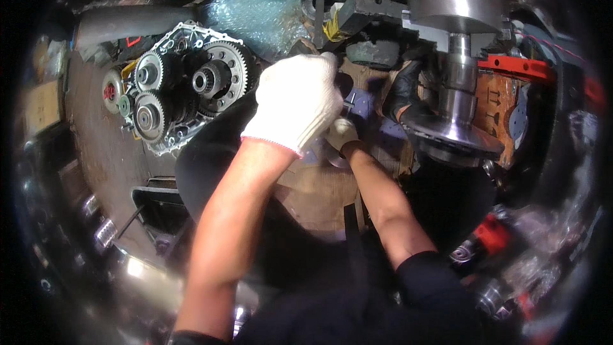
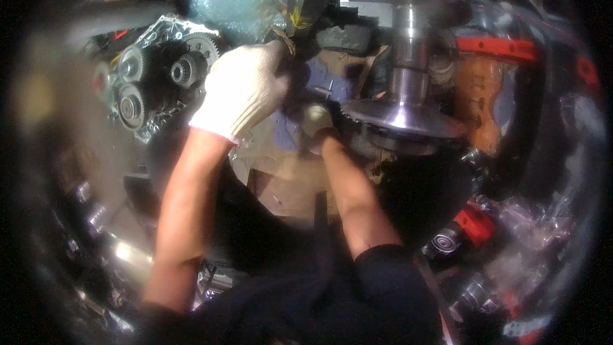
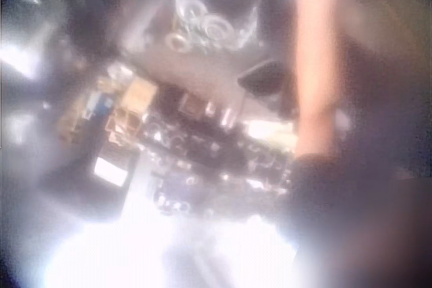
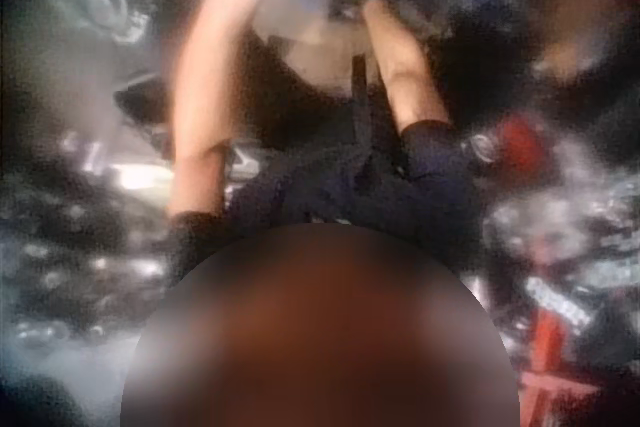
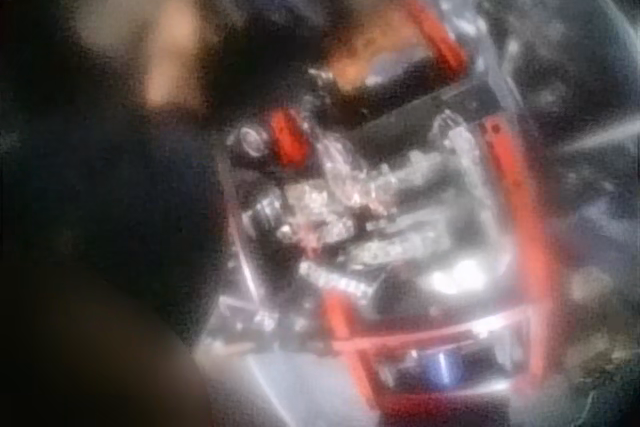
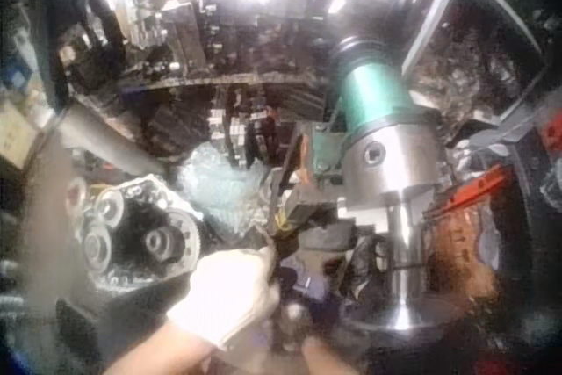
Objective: The person puts on white gloves and then uses a cloth to wipe a cylindrical metal part. They rotate the part and continue wiping different surfaces before placing it back onto a vertical shaft.
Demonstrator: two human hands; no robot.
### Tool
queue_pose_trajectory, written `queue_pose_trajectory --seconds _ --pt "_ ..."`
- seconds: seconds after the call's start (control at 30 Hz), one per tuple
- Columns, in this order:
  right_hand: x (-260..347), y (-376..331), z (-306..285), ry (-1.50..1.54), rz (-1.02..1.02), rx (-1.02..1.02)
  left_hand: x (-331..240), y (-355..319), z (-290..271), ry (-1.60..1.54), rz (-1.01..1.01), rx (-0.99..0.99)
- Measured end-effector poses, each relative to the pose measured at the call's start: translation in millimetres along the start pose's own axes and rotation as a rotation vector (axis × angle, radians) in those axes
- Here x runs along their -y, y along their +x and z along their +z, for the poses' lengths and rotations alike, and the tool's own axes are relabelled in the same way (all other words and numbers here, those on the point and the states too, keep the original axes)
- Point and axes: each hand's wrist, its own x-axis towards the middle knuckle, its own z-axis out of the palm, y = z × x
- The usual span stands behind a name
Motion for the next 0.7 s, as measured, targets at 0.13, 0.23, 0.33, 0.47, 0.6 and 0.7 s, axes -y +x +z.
queue_pose_trajectory --seconds 0.13,0.23,0.33,0.47,0.6,0.7 --pt "19 -10 6 0.063 0.273 0.133 4 -11 9 0.025 0.010 -0.018" --pt "20 -3 23 -0.023 0.258 0.247 6 -5 15 0.034 0.086 -0.176" --pt "15 17 40 0.126 -0.015 -0.174 9 5 12 0.062 0.090 -0.207" --pt "4 26 56 0.073 0.151 -0.097 11 18 1 0.057 0.029 -0.085" --pt "-5 33 59 -0.061 0.175 -0.026 9 20 -7 -0.007 -0.018 -0.023" --pt "-17 43 43 -0.120 0.141 0.077 5 19 -9 -0.015 -0.033 -0.015"
